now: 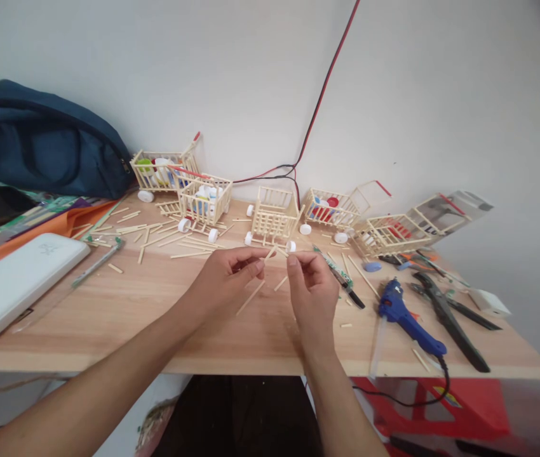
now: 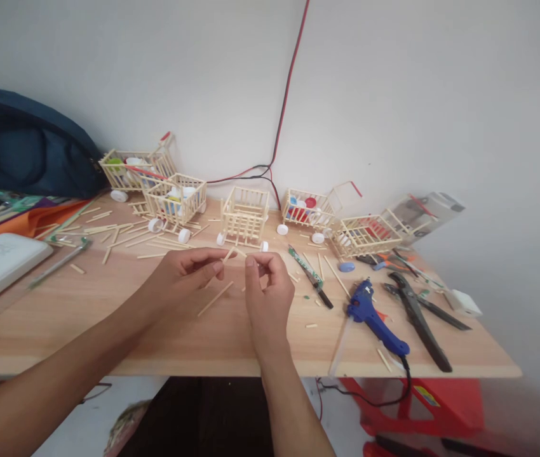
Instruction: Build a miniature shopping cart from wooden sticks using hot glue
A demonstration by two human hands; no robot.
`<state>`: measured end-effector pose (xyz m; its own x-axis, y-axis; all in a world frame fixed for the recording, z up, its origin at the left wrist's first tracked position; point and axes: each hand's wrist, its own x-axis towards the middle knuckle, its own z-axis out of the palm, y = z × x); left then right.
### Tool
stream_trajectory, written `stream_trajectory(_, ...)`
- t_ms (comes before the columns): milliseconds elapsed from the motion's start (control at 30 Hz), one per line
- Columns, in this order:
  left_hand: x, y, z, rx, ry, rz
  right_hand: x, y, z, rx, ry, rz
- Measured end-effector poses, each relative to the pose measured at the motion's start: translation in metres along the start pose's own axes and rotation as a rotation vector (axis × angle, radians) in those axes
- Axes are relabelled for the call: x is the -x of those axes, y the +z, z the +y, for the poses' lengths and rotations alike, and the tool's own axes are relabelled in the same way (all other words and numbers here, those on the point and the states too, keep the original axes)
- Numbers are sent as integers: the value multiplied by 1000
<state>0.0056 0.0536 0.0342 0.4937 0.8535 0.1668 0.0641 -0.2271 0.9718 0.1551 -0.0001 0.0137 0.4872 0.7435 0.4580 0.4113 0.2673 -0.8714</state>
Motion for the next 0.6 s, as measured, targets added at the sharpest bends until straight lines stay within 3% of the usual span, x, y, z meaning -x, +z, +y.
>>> stream_trajectory(600, 0, -1, -2, -16, -27, 19, 1, -1, 1, 27, -22, -11)
